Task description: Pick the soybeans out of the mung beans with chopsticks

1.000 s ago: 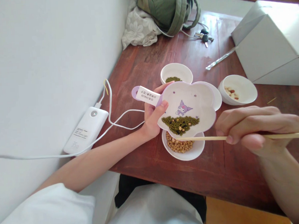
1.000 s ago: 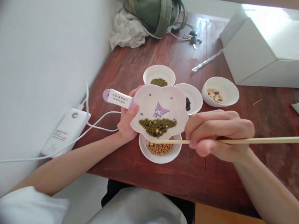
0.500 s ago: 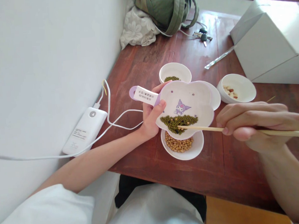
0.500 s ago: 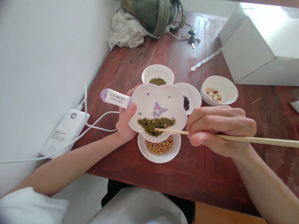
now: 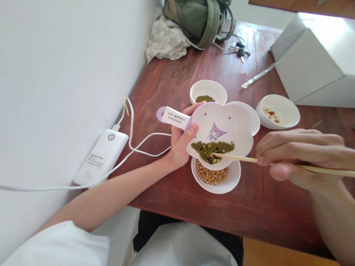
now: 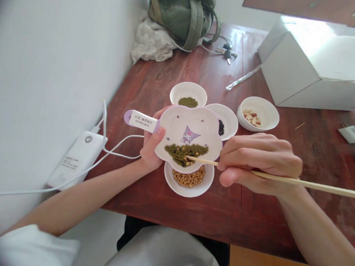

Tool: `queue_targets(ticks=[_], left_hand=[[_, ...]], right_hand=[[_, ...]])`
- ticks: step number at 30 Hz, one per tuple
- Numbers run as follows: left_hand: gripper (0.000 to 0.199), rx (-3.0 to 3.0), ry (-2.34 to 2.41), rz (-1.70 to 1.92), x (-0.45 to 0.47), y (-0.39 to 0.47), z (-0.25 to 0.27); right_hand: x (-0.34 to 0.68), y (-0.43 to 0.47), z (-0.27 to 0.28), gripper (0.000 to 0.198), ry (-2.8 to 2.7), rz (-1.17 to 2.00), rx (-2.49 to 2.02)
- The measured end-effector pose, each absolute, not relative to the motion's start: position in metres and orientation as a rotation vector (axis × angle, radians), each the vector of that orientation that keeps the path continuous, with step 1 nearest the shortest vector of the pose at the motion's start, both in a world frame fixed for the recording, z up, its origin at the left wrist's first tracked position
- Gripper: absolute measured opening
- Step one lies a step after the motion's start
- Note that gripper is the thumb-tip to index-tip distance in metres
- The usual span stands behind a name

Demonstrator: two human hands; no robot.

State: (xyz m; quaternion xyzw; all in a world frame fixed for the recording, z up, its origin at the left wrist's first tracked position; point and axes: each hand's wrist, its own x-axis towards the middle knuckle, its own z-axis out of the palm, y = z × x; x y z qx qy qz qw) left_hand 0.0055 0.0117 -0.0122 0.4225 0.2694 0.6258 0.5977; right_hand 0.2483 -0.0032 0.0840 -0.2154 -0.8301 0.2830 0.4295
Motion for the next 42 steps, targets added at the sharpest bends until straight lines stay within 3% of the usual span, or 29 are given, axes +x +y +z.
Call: queue_targets(ticks=[6, 12, 21, 27, 42], left_hand=[[0.036, 0.964, 0.645, 1.433, 0.002, 0.010, -0.008], [0.050, 0.930, 0.624, 1.407, 0.001, 0.006, -0.005], [0.048, 0.933, 0.624, 1.409, 0.002, 0.006, -0.003], [0.051, 0.943, 0.626, 1.404, 0.001, 0.006, -0.004], [0.051, 0.953, 0.639, 1.426, 0.000, 0.009, -0.009]], right_hand=[[0.240, 0.015, 0.093, 0.032, -2.139, 0.852, -0.500], [0.239, 0.020, 0.083, 0.034, -2.047, 0.875, -0.514], [0.245, 0.016, 0.079, 0.048, -1.890, 1.035, -0.546], [0.250, 0.018, 0.080, 0.043, -1.960, 0.933, -0.574], [0.255, 0.019, 0.078, 0.043, -1.976, 1.049, -0.531]])
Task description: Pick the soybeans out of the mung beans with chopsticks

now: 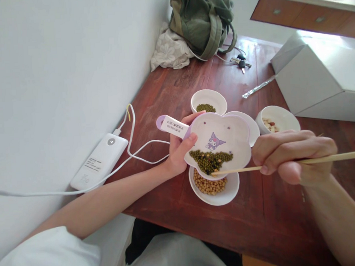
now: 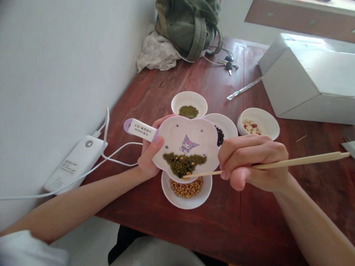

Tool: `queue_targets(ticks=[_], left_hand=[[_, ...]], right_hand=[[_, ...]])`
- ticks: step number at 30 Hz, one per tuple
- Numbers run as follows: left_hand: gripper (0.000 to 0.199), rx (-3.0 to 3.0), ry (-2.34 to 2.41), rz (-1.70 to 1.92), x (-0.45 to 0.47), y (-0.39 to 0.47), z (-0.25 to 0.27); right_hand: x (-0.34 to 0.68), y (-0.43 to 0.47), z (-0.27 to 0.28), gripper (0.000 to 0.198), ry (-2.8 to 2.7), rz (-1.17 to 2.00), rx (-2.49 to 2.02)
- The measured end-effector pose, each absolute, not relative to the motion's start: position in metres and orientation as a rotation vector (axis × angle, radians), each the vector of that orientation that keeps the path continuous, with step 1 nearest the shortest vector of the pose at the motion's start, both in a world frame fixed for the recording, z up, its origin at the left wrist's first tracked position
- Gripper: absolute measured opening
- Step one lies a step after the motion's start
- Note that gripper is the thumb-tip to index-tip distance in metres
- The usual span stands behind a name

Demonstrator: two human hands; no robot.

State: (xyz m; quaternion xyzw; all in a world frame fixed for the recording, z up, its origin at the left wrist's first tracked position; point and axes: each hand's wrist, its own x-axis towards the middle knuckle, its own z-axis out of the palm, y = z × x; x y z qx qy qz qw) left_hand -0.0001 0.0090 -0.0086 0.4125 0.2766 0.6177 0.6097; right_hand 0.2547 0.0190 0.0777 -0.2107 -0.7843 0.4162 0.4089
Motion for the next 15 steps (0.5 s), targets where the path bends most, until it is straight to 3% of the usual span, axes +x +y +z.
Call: queue_targets(ticks=[8, 15], left_hand=[[0.035, 0.964, 0.626, 1.432, 0.0004, 0.0095, -0.0058], [0.033, 1.017, 0.639, 1.437, 0.0008, 0.0121, -0.0095]], right_hand=[[0.2554, 0.0200, 0.0782, 0.043, -1.984, 0.974, -0.578], [0.2564, 0.0194, 0.0774, 0.043, -1.969, 1.020, -0.577]])
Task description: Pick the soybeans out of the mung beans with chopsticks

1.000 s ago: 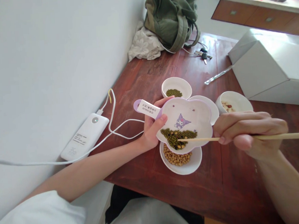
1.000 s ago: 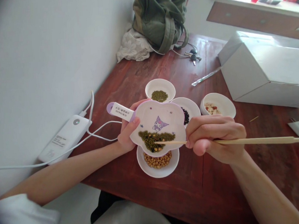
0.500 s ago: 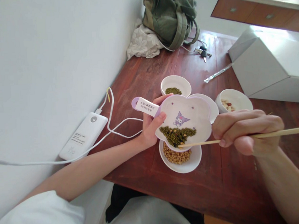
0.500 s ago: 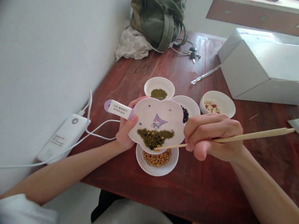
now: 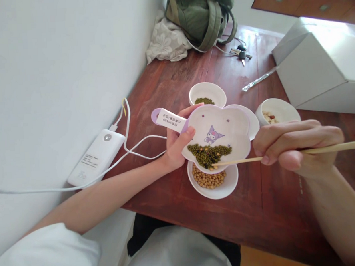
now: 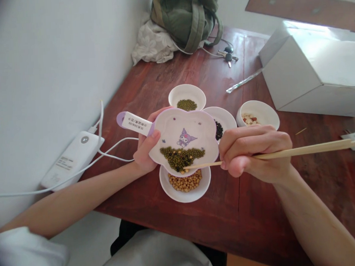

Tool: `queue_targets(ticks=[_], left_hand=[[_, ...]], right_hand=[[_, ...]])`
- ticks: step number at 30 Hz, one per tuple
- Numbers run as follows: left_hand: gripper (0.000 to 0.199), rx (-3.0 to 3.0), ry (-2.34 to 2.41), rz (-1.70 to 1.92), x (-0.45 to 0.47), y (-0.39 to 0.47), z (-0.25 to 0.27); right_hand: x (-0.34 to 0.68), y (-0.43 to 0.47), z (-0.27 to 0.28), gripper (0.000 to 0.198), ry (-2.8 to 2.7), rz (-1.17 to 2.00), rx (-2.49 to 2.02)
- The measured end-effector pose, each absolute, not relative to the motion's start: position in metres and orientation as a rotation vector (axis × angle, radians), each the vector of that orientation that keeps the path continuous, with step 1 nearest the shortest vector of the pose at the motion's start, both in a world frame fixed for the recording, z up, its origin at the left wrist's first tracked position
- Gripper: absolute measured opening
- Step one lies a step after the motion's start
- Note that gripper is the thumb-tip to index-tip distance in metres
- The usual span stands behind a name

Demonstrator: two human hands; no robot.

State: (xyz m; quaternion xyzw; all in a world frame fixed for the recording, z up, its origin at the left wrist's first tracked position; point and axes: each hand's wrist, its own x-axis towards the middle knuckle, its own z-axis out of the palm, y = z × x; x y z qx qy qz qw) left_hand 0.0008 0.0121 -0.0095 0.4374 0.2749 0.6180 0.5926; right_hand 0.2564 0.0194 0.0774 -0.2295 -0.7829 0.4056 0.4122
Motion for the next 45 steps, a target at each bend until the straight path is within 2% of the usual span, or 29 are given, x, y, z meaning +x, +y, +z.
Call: queue_targets(ticks=[5, 9, 13, 17, 21, 36, 45], left_hand=[[0.038, 1.046, 0.697, 1.517, 0.003, 0.014, -0.017], [0.026, 1.027, 0.747, 1.534, 0.003, 0.016, -0.030], [0.035, 1.029, 0.707, 1.538, 0.004, 0.019, -0.041], [0.029, 1.023, 0.736, 1.570, 0.006, 0.021, -0.036], [0.035, 1.052, 0.708, 1.566, 0.006, 0.020, -0.024], [0.016, 1.051, 0.669, 1.553, 0.006, 0.015, -0.019], [0.029, 1.115, 0.732, 1.475, 0.004, 0.014, -0.008]], right_hand=[[0.257, 0.021, 0.076, 0.043, -1.960, 0.984, -0.541], [0.257, 0.021, 0.075, 0.047, -1.968, 0.976, -0.578], [0.260, 0.021, 0.071, 0.048, -1.976, 0.901, -0.620], [0.261, 0.022, 0.070, 0.049, -1.998, 0.867, -0.605], [0.261, 0.023, 0.070, 0.048, -1.996, 0.912, -0.593], [0.260, 0.024, 0.069, 0.046, -1.964, 0.966, -0.559], [0.258, 0.023, 0.069, 0.046, -1.934, 1.020, -0.582]])
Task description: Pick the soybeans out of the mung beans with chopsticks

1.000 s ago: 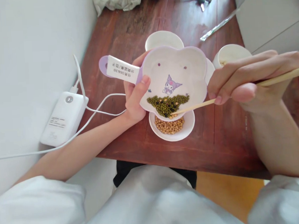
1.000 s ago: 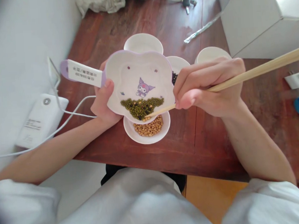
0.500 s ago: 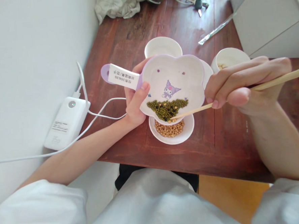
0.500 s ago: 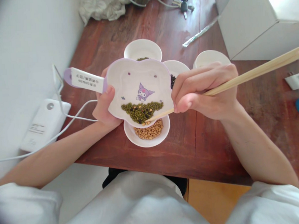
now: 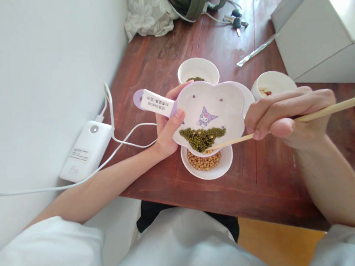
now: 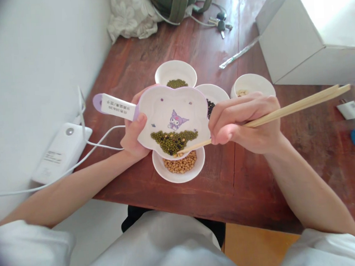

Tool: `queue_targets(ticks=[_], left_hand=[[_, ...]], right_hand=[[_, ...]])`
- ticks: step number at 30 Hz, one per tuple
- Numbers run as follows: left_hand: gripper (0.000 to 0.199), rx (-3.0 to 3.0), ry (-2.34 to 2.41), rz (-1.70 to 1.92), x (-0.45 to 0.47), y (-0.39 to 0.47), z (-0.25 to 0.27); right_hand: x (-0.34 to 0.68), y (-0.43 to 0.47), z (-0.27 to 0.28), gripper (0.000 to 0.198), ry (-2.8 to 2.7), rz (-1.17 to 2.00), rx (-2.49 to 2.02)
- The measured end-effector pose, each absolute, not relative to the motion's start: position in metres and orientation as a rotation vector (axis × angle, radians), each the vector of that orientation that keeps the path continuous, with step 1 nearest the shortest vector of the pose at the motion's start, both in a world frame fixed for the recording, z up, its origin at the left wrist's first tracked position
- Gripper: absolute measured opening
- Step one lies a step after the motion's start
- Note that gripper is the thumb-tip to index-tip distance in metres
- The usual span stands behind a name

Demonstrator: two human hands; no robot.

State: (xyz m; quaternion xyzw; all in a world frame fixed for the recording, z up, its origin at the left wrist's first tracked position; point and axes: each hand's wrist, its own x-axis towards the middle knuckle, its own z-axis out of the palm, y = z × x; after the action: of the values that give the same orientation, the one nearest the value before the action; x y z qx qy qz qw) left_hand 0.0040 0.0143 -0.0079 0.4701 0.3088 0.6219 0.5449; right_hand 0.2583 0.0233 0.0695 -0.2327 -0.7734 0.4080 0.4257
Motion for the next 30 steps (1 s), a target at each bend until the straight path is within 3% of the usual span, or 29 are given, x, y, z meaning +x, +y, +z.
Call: queue_targets(ticks=[8, 30], left_hand=[[0.046, 1.107, 0.662, 1.443, 0.0021, 0.0147, -0.0076], [0.053, 1.068, 0.735, 1.354, -0.0031, 0.0112, -0.0074]], right_hand=[[0.2584, 0.0220, 0.0738, 0.046, -1.951, 1.035, -0.587], [0.2519, 0.0198, 0.0751, 0.046, -1.951, 1.064, -0.578]])
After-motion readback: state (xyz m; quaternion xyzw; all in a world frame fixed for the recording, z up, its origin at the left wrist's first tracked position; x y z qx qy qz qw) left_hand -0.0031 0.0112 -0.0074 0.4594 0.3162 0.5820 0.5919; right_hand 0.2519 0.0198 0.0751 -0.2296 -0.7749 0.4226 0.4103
